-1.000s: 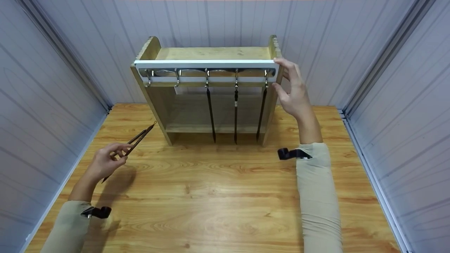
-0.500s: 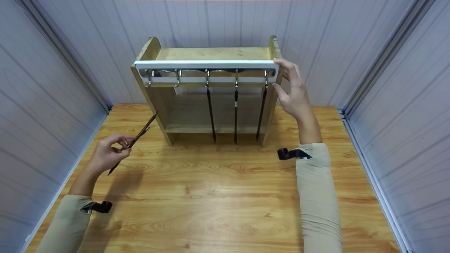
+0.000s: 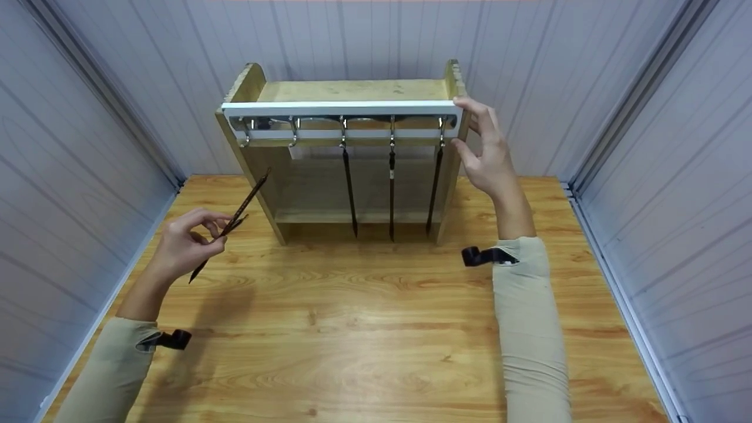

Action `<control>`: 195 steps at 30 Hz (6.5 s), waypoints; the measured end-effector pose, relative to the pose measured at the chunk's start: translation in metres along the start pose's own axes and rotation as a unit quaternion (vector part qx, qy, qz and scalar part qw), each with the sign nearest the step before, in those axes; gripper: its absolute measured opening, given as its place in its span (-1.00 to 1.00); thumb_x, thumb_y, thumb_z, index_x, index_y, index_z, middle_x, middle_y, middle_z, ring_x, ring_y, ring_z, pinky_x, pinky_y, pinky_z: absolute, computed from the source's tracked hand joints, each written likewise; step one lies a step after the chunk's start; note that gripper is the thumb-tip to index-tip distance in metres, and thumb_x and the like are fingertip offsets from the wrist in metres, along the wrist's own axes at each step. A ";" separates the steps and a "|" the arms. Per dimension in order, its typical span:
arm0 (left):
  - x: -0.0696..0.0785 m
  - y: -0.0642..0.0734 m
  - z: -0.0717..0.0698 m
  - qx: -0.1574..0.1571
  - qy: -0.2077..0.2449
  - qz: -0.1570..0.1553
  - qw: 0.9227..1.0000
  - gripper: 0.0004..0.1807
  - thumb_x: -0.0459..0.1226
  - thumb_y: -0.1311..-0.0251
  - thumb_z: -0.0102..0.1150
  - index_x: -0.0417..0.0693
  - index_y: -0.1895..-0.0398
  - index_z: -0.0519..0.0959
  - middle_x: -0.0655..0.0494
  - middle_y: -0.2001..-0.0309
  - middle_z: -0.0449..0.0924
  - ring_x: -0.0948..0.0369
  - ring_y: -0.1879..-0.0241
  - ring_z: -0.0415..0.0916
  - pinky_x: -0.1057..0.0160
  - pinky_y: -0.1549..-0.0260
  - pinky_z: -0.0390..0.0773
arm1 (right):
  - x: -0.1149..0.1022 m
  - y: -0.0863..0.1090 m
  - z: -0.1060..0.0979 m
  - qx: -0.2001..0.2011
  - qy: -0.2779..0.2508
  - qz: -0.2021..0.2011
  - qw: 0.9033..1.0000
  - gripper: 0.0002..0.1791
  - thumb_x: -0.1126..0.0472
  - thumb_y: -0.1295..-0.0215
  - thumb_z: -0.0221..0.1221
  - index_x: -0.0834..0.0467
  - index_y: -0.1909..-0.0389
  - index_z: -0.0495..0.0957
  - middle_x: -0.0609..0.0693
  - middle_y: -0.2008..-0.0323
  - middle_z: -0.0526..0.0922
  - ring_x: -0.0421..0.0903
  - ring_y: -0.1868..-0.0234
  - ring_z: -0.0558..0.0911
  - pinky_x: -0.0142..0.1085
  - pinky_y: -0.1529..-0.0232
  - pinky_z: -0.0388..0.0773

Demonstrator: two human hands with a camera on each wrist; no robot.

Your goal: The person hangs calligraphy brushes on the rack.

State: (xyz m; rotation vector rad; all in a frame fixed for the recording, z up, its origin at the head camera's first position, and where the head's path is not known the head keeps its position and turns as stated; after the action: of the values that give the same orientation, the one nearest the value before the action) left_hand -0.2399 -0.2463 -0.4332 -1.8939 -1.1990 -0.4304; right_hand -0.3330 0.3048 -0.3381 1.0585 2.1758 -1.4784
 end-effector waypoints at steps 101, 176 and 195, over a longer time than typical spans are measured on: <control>0.041 -0.036 0.015 -0.019 0.088 0.053 0.995 -0.48 -0.61 -0.24 0.27 -0.10 -0.20 0.85 -0.15 0.09 0.84 0.40 0.27 0.66 0.60 0.46 0.63 | 0.000 0.003 0.002 0.007 -0.022 0.006 1.000 -0.32 0.56 -0.56 0.15 0.33 -0.63 0.25 0.20 -0.64 0.32 -0.10 -0.50 0.54 -0.51 -0.38 0.67; 0.017 -0.054 0.114 0.058 0.168 0.015 0.984 -0.64 -0.61 -0.28 0.32 -0.34 -0.14 0.64 -0.27 0.12 0.74 0.03 0.14 0.73 0.48 0.21 0.76 | 0.001 0.002 -0.002 0.001 0.001 -0.016 1.000 -0.33 0.54 -0.56 0.15 0.36 -0.61 0.21 0.30 -0.65 0.30 -0.19 -0.61 0.39 -0.32 -0.62 0.56; -0.004 -0.036 0.088 0.036 0.141 -0.033 0.989 -0.60 -0.56 -0.31 0.39 -0.25 -0.20 0.71 -0.22 -0.03 0.82 -0.01 0.06 0.78 0.54 0.17 0.79 | 0.000 0.002 0.002 0.005 -0.005 0.001 1.000 -0.32 0.54 -0.57 0.16 0.32 -0.63 0.22 0.30 -0.69 0.26 -0.03 -0.55 0.51 -0.53 -0.34 0.69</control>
State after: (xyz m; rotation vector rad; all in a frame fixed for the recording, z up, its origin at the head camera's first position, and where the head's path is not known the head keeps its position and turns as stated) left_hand -0.2851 -0.1714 -0.4717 -1.6704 -1.0752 -0.6579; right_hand -0.3324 0.3037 -0.3401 1.0540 2.1619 -1.4913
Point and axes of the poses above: each hand's wrist, its own y-axis away from the middle knuckle, its own z-axis out of the palm, x = y × z, the point moved 2 cm from there along -y, towards the middle knuckle
